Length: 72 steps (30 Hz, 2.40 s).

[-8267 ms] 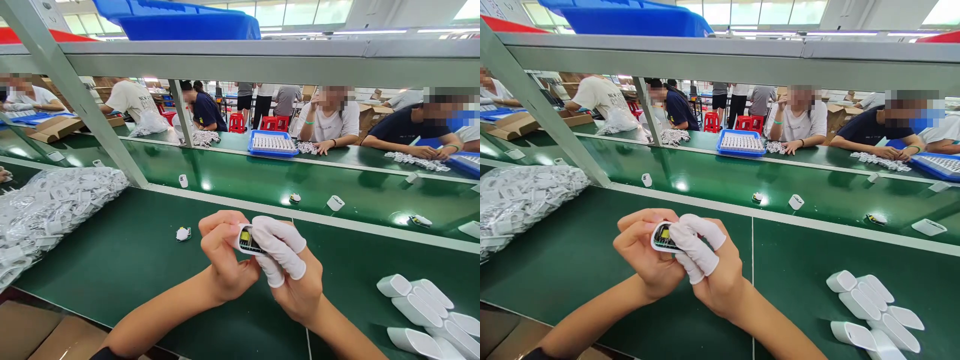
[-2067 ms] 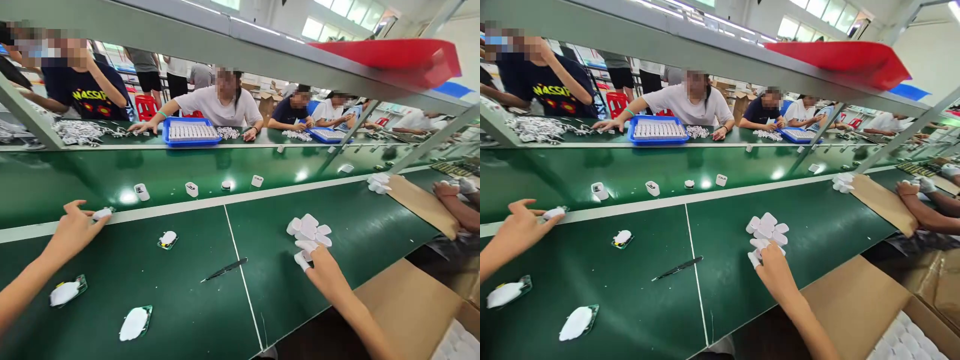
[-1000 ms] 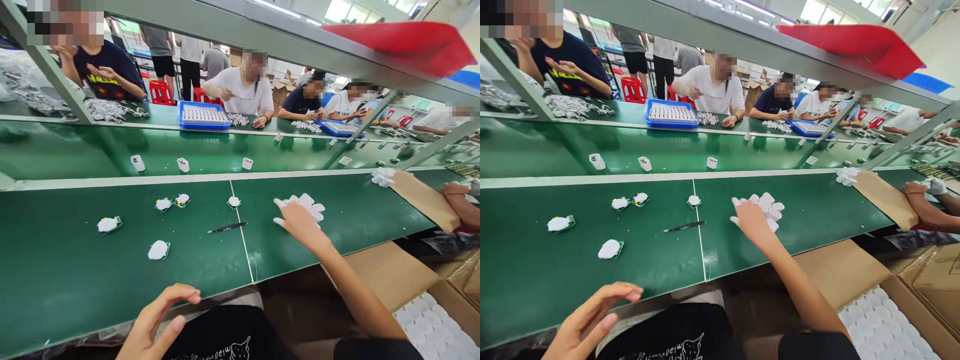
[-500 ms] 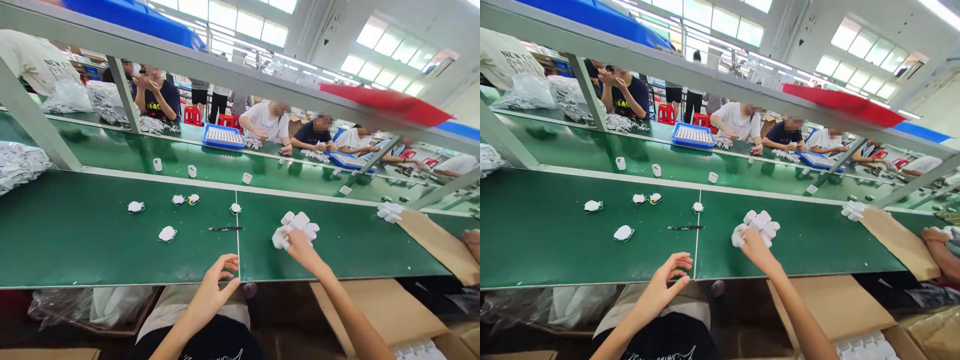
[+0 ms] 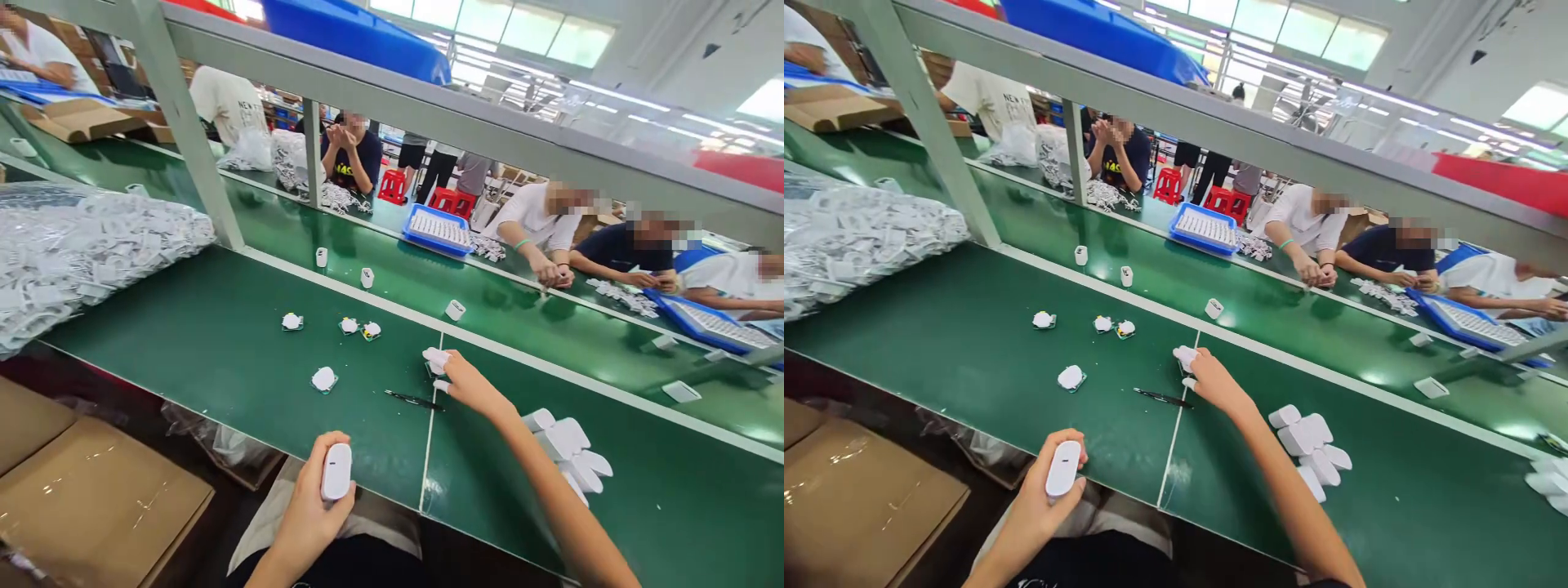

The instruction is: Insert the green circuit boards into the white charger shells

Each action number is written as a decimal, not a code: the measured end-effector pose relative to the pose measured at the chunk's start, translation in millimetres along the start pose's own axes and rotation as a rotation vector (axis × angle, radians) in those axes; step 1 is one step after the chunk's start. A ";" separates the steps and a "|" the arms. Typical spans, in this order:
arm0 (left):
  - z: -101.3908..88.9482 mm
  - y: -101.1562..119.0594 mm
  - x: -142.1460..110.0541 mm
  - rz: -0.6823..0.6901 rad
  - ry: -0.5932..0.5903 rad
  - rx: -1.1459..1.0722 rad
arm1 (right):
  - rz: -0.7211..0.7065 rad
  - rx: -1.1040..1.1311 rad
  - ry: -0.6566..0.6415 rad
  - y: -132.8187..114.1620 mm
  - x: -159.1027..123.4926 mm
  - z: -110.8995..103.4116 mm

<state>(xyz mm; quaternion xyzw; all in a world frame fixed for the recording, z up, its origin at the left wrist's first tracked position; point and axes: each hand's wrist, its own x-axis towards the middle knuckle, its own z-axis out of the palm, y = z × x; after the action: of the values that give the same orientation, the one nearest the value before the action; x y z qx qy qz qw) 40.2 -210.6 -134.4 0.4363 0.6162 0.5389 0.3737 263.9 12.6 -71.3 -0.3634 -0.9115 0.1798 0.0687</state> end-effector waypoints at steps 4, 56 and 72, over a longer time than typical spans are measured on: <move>-28.7 -3.8 14.7 -0.040 -0.093 -0.088 | 0.074 -0.008 -0.099 27.3 31.4 13.9; -15.1 33.8 59.4 0.336 -0.430 -0.174 | -0.033 0.442 0.909 -176.5 -40.9 95.9; -17.9 33.7 65.2 0.364 -0.470 -0.136 | -0.064 0.427 0.866 -176.1 -39.5 92.9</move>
<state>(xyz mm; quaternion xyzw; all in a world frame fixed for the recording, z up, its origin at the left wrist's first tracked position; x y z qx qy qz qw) 5.9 -154.1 -97.9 0.6264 0.3871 0.5211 0.4316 156.5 -158.7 -90.6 -0.3544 -0.7526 0.1929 0.5203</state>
